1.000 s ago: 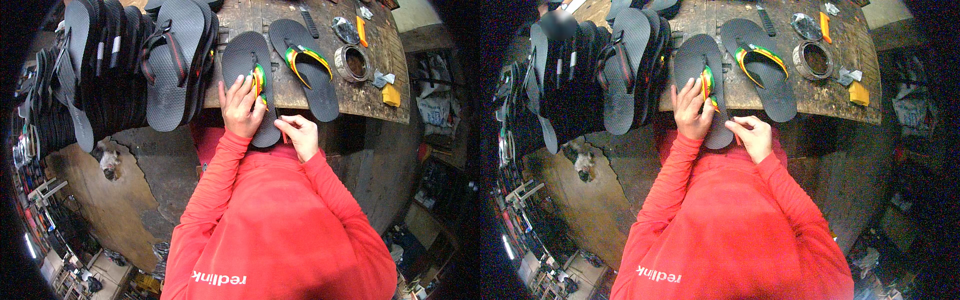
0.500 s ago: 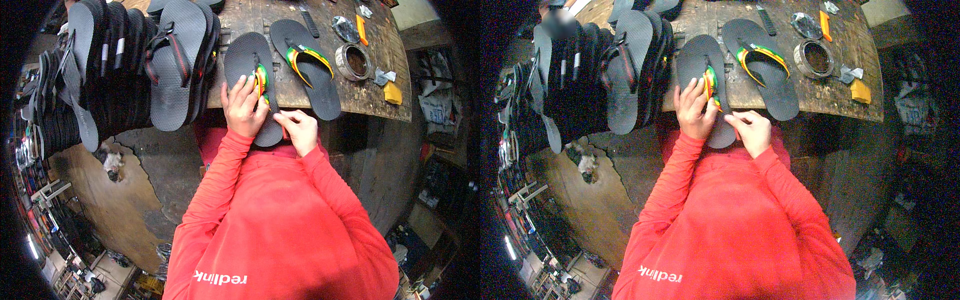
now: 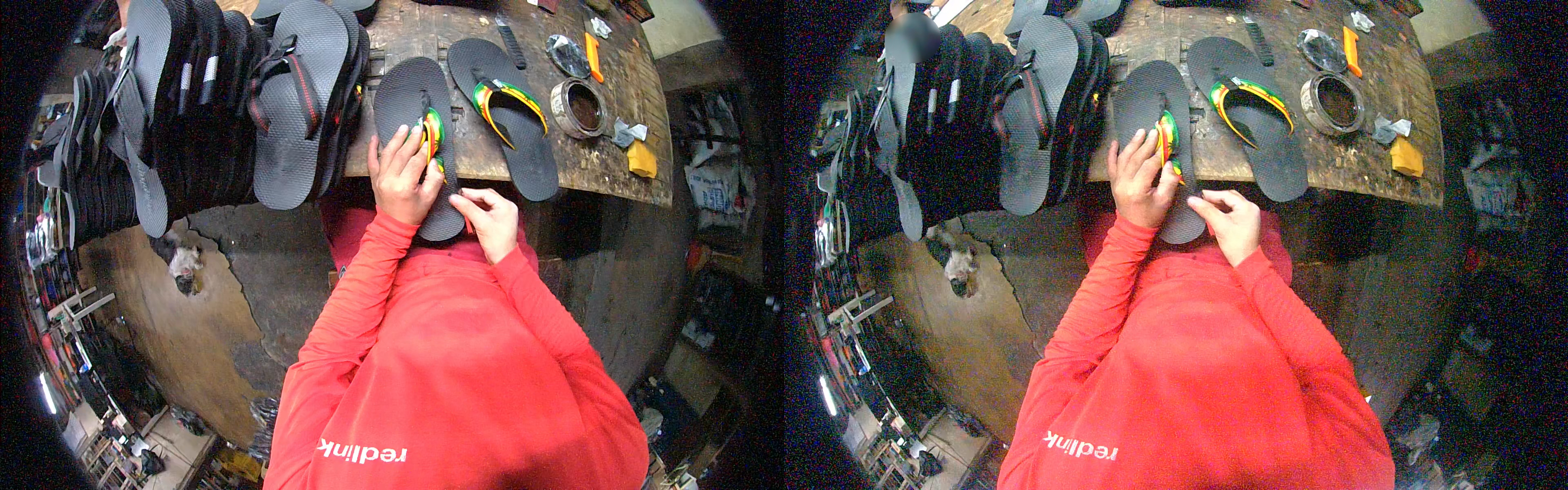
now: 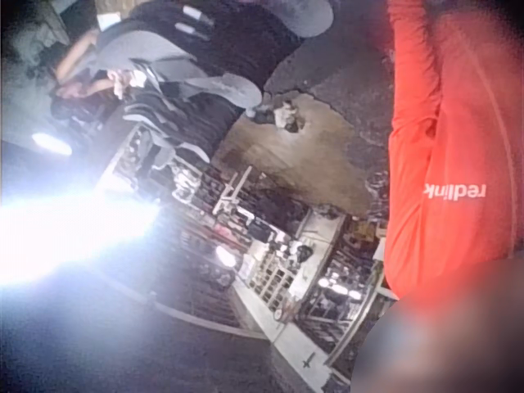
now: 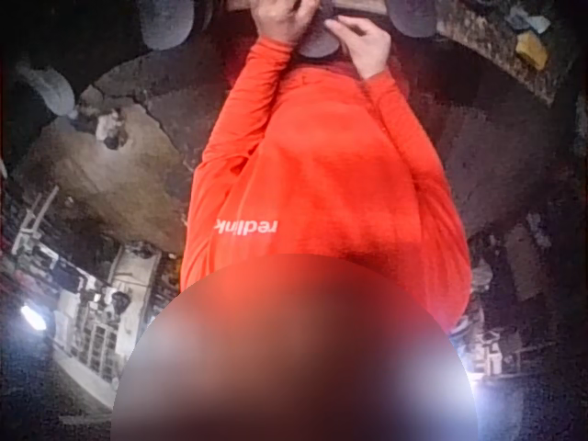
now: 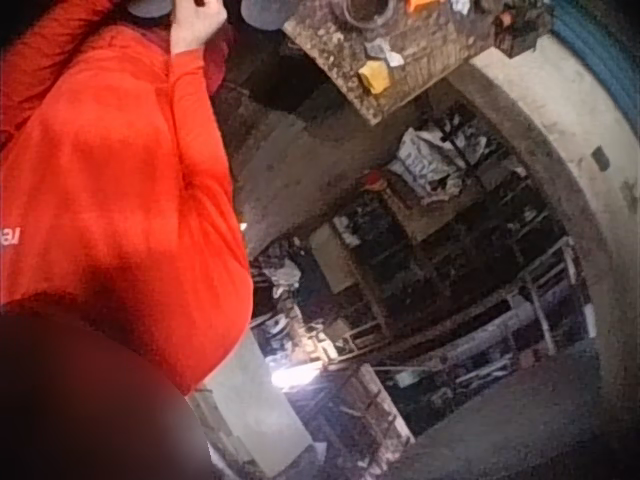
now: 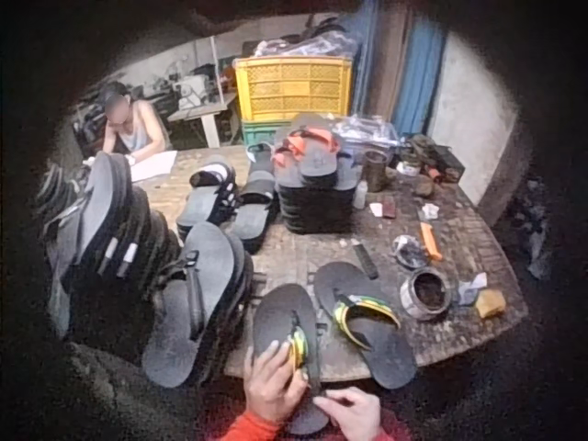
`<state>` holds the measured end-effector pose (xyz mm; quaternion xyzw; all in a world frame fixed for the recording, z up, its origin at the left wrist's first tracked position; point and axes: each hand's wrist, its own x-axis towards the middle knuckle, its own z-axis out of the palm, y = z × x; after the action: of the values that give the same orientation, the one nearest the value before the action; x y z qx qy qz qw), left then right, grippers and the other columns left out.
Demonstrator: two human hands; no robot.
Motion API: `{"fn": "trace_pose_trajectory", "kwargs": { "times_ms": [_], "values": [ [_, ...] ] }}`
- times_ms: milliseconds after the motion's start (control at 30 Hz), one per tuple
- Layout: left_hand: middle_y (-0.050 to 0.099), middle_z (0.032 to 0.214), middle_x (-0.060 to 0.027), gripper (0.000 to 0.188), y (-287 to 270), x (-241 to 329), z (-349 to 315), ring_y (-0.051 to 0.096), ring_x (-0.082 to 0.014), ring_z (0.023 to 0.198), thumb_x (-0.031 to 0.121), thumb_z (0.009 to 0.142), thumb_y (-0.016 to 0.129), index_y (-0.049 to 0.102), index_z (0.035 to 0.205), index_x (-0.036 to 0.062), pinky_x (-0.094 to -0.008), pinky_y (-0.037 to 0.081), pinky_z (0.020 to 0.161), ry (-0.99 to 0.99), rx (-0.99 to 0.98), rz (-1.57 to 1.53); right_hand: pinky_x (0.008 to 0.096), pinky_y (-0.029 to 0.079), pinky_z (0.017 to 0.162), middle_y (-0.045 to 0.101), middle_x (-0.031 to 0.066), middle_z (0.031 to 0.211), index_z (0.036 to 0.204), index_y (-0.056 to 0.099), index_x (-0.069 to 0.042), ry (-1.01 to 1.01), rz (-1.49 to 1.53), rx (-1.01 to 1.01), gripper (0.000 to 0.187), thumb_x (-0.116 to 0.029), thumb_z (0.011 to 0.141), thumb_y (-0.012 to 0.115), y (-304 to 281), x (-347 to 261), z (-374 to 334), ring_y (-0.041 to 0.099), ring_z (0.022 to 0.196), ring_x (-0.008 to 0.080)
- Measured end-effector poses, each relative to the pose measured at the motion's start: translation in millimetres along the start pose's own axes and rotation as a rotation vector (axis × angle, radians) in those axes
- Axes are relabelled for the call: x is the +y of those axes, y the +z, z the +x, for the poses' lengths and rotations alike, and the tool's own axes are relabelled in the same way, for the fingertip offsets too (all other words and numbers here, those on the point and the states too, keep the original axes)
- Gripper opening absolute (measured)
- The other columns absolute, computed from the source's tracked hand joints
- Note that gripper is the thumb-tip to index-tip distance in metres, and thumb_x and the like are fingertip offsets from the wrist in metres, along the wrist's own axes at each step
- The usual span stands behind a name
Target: The person picks up flip-flops from a table, then sits on the floor and applies small round stickers to the soles of several flip-flops one by one. The person handles multiple flip-flops and sticker sheets, placing stickers in a pattern on each sole.
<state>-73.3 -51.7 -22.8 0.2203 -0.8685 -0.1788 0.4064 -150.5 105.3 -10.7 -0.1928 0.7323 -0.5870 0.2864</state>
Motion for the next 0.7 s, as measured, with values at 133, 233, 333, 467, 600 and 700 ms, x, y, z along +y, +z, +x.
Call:
{"fn": "trace_pose_trajectory", "kwargs": {
  "times_ms": [133, 233, 333, 467, 600, 700],
  "values": [
    [0.064, 0.118, -0.0080, 0.030, -2, 0, -1, 0.055, -0.0247, 0.118, 0.013, 0.070, 0.071, 0.068, 0.099, 0.0072, -0.0516, 0.025, 0.109, 0.008, -0.016, 0.007, 0.0224, 0.049, 0.068, 0.068, 0.0046, 0.082, 0.093, 0.072, 0.001, 0.028, -0.084, 0.027, 0.025, -0.016, 0.077, 0.079, 2, 4, -1, 0.060, 0.073, 0.0079],
    [0.064, 0.118, -0.0078, 0.030, -4, 0, -3, 0.055, -0.0247, 0.118, 0.013, 0.071, 0.071, 0.068, 0.100, 0.0071, -0.0517, 0.025, 0.109, -0.001, -0.022, 0.005, 0.0211, 0.048, 0.068, 0.068, 0.0032, 0.085, 0.095, 0.073, 0.001, 0.106, -0.072, 0.028, 0.020, -0.010, 0.078, 0.077, 5, 3, -4, 0.059, 0.075, 0.0060],
    [0.064, 0.118, -0.0075, 0.030, -4, 0, -4, 0.055, -0.0246, 0.118, 0.013, 0.070, 0.071, 0.068, 0.099, 0.0072, -0.0514, 0.025, 0.109, 0.006, -0.022, 0.010, 0.0202, 0.047, 0.065, 0.067, 0.0024, 0.082, 0.094, 0.073, 0.000, -0.013, -0.020, 0.070, 0.021, -0.011, 0.078, 0.078, 11, -1, -5, 0.058, 0.072, 0.0052],
    [0.064, 0.118, -0.0073, 0.030, -4, 1, -2, 0.055, -0.0246, 0.117, 0.013, 0.070, 0.071, 0.068, 0.099, 0.0070, -0.0512, 0.025, 0.109, 0.007, -0.020, 0.009, 0.0212, 0.048, 0.065, 0.067, 0.0038, 0.081, 0.093, 0.072, 0.001, 0.025, -0.094, 0.082, 0.022, -0.011, 0.076, 0.079, 10, -7, -8, 0.059, 0.072, 0.0065],
    [0.064, 0.120, -0.0083, 0.028, -7, 3, -2, 0.055, -0.0261, 0.118, 0.012, 0.073, 0.069, 0.068, 0.100, 0.0064, -0.0507, 0.027, 0.109, -0.010, -0.035, 0.005, 0.0236, 0.048, 0.064, 0.066, 0.0061, 0.080, 0.092, 0.072, 0.001, 0.032, -0.110, 0.069, 0.025, -0.014, 0.074, 0.081, 5, -11, -8, 0.060, 0.071, 0.0092],
    [0.064, 0.121, -0.0091, 0.027, -8, 4, -1, 0.054, -0.0269, 0.119, 0.012, 0.074, 0.069, 0.068, 0.101, 0.0062, -0.0503, 0.027, 0.109, -0.018, -0.059, 0.004, 0.0234, 0.048, 0.064, 0.066, 0.0059, 0.079, 0.091, 0.073, 0.001, 0.063, -0.088, 0.076, 0.023, -0.014, 0.075, 0.080, 8, -10, -4, 0.060, 0.071, 0.0091]
  ]
}}
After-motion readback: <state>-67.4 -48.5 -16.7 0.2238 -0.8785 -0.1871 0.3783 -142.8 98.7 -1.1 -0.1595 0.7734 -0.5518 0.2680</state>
